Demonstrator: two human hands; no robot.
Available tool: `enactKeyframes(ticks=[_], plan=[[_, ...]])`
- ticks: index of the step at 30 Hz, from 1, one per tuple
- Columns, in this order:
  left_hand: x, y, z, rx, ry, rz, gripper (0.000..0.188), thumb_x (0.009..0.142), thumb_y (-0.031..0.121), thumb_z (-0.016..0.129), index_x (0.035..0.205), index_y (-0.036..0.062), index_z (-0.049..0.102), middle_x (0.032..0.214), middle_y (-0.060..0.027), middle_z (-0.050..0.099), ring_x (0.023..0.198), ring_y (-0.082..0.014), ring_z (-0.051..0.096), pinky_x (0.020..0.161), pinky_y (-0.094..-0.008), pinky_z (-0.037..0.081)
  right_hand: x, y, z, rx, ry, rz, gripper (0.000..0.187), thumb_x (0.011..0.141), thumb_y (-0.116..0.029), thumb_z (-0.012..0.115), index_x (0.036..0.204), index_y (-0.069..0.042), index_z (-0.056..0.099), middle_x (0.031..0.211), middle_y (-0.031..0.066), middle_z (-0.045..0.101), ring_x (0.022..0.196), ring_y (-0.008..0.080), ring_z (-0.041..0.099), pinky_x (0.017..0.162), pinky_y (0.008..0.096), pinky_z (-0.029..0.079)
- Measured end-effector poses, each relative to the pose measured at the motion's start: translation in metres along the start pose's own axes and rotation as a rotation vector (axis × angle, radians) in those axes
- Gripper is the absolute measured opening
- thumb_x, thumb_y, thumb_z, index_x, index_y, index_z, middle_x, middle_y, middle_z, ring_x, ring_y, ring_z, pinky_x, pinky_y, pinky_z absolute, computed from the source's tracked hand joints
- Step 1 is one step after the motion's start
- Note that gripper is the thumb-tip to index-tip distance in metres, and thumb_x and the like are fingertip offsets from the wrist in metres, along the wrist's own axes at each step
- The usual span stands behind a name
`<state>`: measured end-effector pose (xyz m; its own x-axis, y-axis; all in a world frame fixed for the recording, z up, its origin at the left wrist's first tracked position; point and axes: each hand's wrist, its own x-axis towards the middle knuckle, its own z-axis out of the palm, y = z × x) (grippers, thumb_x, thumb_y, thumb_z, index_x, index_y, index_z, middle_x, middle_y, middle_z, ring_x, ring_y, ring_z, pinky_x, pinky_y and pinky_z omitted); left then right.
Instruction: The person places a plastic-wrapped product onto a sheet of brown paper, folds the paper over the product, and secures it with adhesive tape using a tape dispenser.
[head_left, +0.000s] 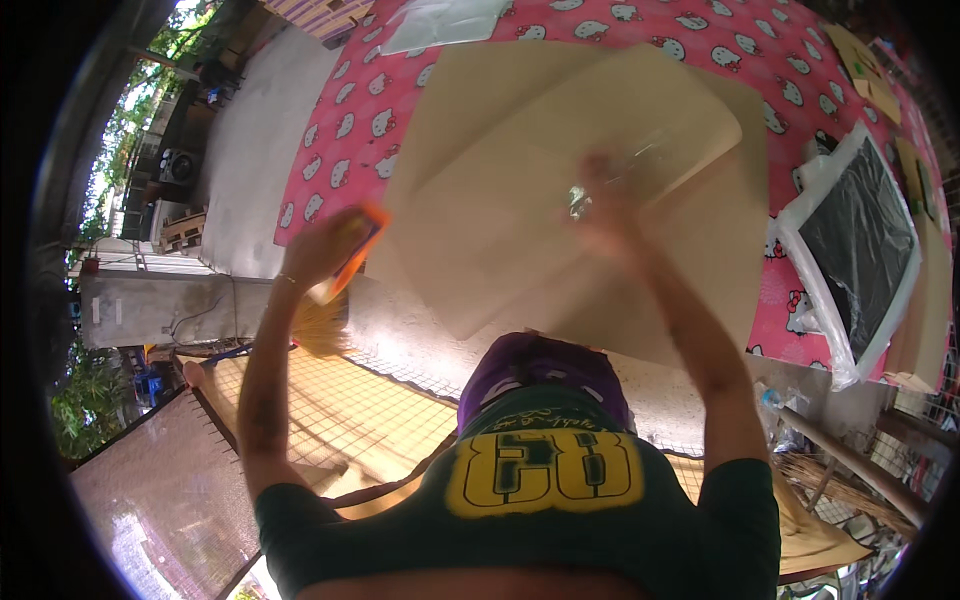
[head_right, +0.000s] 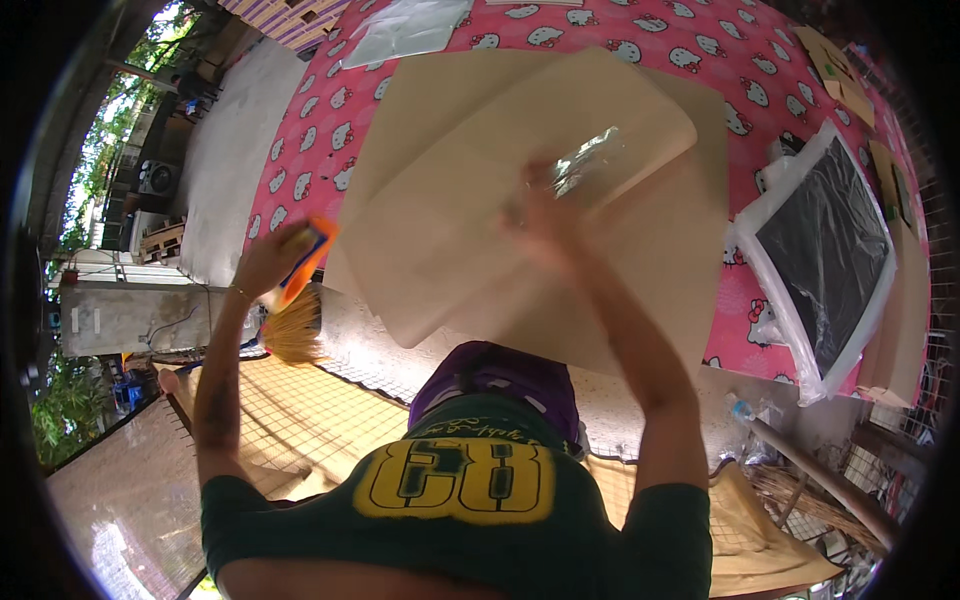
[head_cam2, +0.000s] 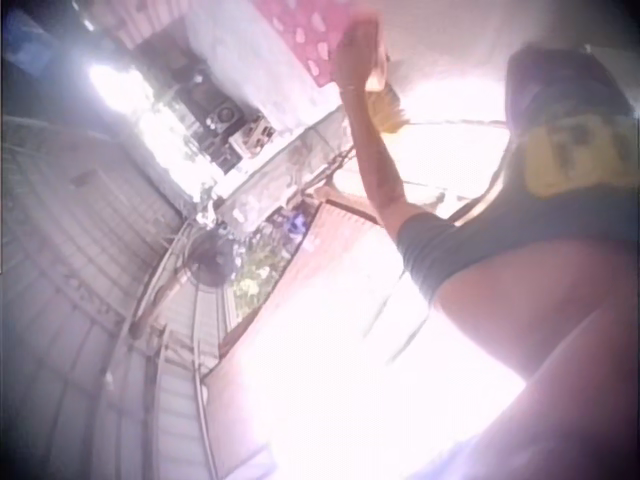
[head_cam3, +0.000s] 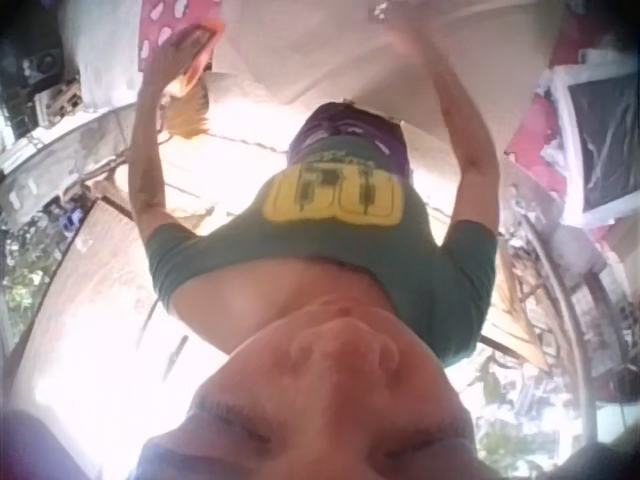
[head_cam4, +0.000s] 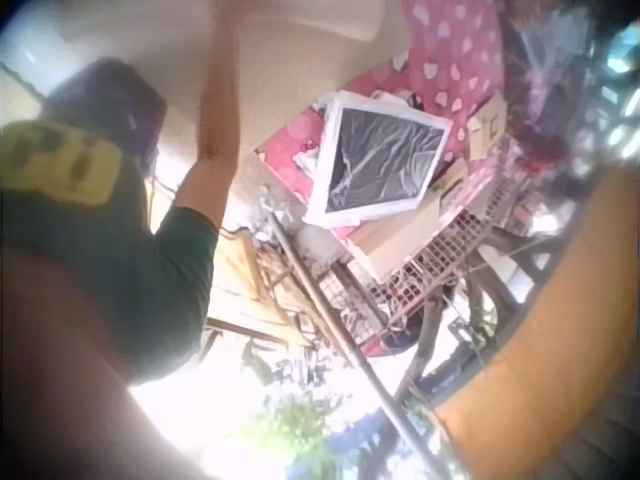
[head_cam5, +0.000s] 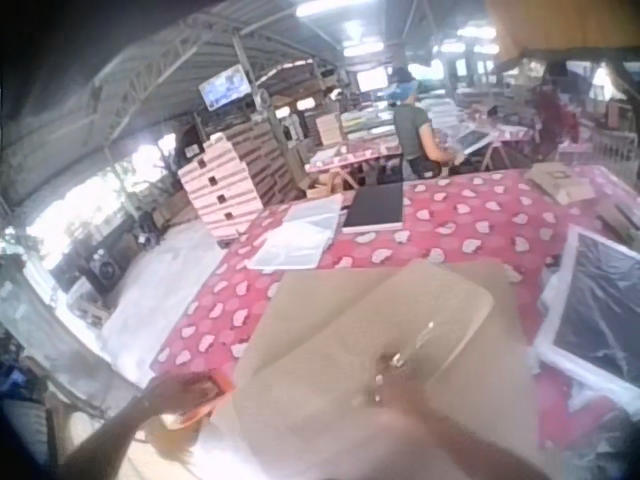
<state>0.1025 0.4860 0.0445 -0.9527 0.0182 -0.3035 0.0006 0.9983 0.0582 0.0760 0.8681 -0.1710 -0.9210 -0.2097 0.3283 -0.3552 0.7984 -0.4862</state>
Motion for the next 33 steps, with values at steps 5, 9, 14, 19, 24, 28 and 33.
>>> enactKeyframes(ticks=[5,9,14,19,24,28,33], plan=[[0.036,0.084,0.037,-0.694,0.362,0.398,0.043,0.095,0.03,0.059,0.135,0.0141,0.055,0.106,-0.0208,0.068,0.091,-0.0243,0.07,0.078,-0.0338,0.052,-0.082,-0.162,0.081,0.128,-0.231,-0.581,0.061,0.089,-0.04,0.058,0.135,-0.002,0.047,0.139,0.0187,0.048,0.135,0.0303,0.041,0.116,0.0509,0.021],[0.03,0.112,0.076,-0.901,0.271,0.515,0.045,0.097,0.023,0.055,0.138,0.0041,0.051,0.119,-0.0212,0.065,0.104,-0.021,0.064,0.088,-0.0311,0.048,-0.101,-0.143,0.058,0.498,-0.336,-0.377,0.048,0.087,-0.029,0.066,0.127,-0.004,0.052,0.128,0.0146,0.055,0.119,0.0307,0.053,0.109,0.0475,0.033],[0.007,0.078,0.154,-0.845,0.63,0.922,0.048,0.095,0.015,0.047,0.132,-0.0148,0.046,0.108,-0.028,0.065,0.101,-0.0323,0.066,0.088,-0.0376,0.05,-0.092,-0.11,0.041,0.574,0.424,0.756,0.063,0.085,-0.023,0.069,0.137,-0.002,0.041,0.128,0.023,0.05,0.122,0.0372,0.047,0.102,0.0443,0.037],[0.069,0.159,0.154,-0.88,0.591,1.033,0.048,0.094,0.014,0.049,0.134,-0.0111,0.047,0.109,-0.0262,0.065,0.092,-0.0354,0.068,0.074,-0.0373,0.054,-0.095,-0.121,0.073,0.306,0.447,0.823,0.095,0.084,-0.043,0.066,0.152,0.0,0.016,0.135,0.028,0.043,0.125,0.0436,0.041,0.105,0.0497,0.029],[0.165,0.324,0.121,-1.049,0.469,1.105,0.045,0.099,0.018,0.044,0.138,-0.0031,0.047,0.129,-0.0241,0.059,0.112,-0.0355,0.062,0.092,-0.0369,0.049,-0.09,-0.135,0.065,0.291,0.391,0.879,0.096,0.083,-0.045,0.066,0.152,0.0,0.017,0.134,0.0273,0.043,0.12,0.0412,0.044,0.102,0.0486,0.031],[0.211,0.395,0.091,-0.902,0.268,0.925,0.045,0.097,0.016,0.046,0.138,-0.0007,0.048,0.119,-0.0243,0.063,0.099,-0.0339,0.065,0.083,-0.0369,0.051,-0.09,-0.134,0.064,0.261,0.425,0.832,0.095,0.084,-0.046,0.066,0.152,0.0,0.018,0.138,0.0253,0.042,0.121,0.0399,0.044,0.103,0.0476,0.031],[0.215,0.368,0.101,-1.083,0.388,1.048,0.046,0.096,0.015,0.043,0.14,0.0007,0.045,0.123,-0.0237,0.061,0.103,-0.0314,0.065,0.086,-0.038,0.05,-0.085,-0.136,0.064,0.239,0.429,0.819,0.094,0.083,-0.046,0.066,0.151,0.0,0.021,0.142,0.0239,0.039,0.124,0.0398,0.043,0.103,0.0478,0.031]])
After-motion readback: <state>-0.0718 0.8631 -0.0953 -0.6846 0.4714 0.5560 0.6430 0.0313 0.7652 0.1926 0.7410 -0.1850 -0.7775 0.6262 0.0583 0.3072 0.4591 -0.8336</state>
